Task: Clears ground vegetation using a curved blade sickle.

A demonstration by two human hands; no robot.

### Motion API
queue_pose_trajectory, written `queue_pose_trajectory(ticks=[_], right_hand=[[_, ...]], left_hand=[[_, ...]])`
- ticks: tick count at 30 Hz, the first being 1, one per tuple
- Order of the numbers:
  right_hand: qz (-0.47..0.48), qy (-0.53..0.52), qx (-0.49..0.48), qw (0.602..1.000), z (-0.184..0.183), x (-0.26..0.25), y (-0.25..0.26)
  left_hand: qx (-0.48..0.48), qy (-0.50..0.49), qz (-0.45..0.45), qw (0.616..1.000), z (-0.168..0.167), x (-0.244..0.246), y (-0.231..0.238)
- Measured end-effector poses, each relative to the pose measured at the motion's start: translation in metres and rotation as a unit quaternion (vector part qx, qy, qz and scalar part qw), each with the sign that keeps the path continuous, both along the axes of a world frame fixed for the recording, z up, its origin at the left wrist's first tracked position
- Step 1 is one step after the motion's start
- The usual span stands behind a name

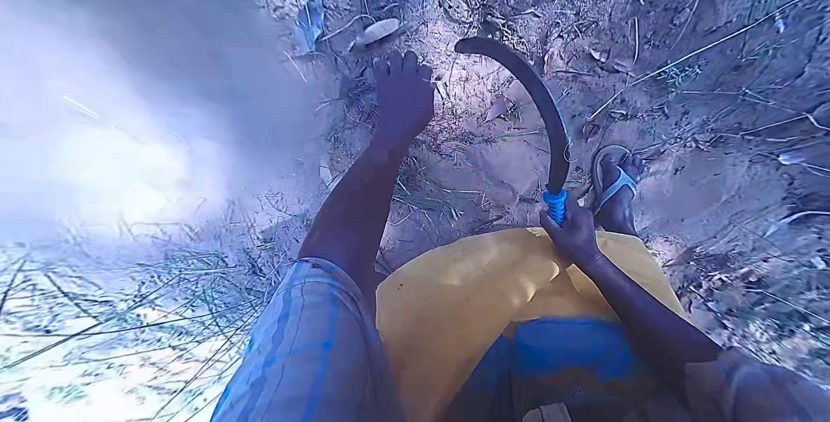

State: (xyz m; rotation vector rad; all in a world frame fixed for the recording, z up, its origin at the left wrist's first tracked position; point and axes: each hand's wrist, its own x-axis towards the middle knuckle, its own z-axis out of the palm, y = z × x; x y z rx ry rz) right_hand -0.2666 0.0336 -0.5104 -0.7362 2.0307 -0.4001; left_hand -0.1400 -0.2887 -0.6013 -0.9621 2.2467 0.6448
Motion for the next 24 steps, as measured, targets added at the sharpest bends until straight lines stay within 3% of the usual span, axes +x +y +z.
queue_pose_trajectory(ticks=[2,6,9,12,17,19,21,24], right_hand=[[-0.014,-0.001,-0.002,1.000,0.000,-0.005,-0.009],[-0.027,0.003,-0.018,0.999,-0.003,-0.011,-0.010],[-0.010,0.005,-0.013,1.000,-0.006,-0.015,-0.002],[0.018,-0.007,-0.010,1.000,-0.010,-0.014,-0.010],[0.055,-0.016,-0.044,0.997,-0.032,-0.006,-0.077],[0.101,-0.023,0.023,0.994,-0.054,-0.005,-0.082],[0.153,-0.055,0.177,0.971,-0.068,-0.009,-0.054],[0.194,-0.085,0.310,0.927,-0.043,-0.018,0.005]], left_hand=[[0.051,0.002,-0.023,0.998,-0.002,-0.021,0.012],[0.018,-0.104,0.152,0.983,-0.023,-0.031,0.019],[0.029,-0.138,0.220,0.965,-0.026,-0.022,0.014],[0.063,-0.163,0.242,0.954,-0.016,-0.007,0.004],[0.088,-0.109,0.257,0.956,-0.020,0.015,-0.003],[0.091,-0.096,0.268,0.954,-0.025,0.017,0.002],[0.095,-0.104,0.272,0.952,-0.021,0.021,0.012],[0.116,-0.136,0.227,0.957,-0.003,0.044,0.041]])
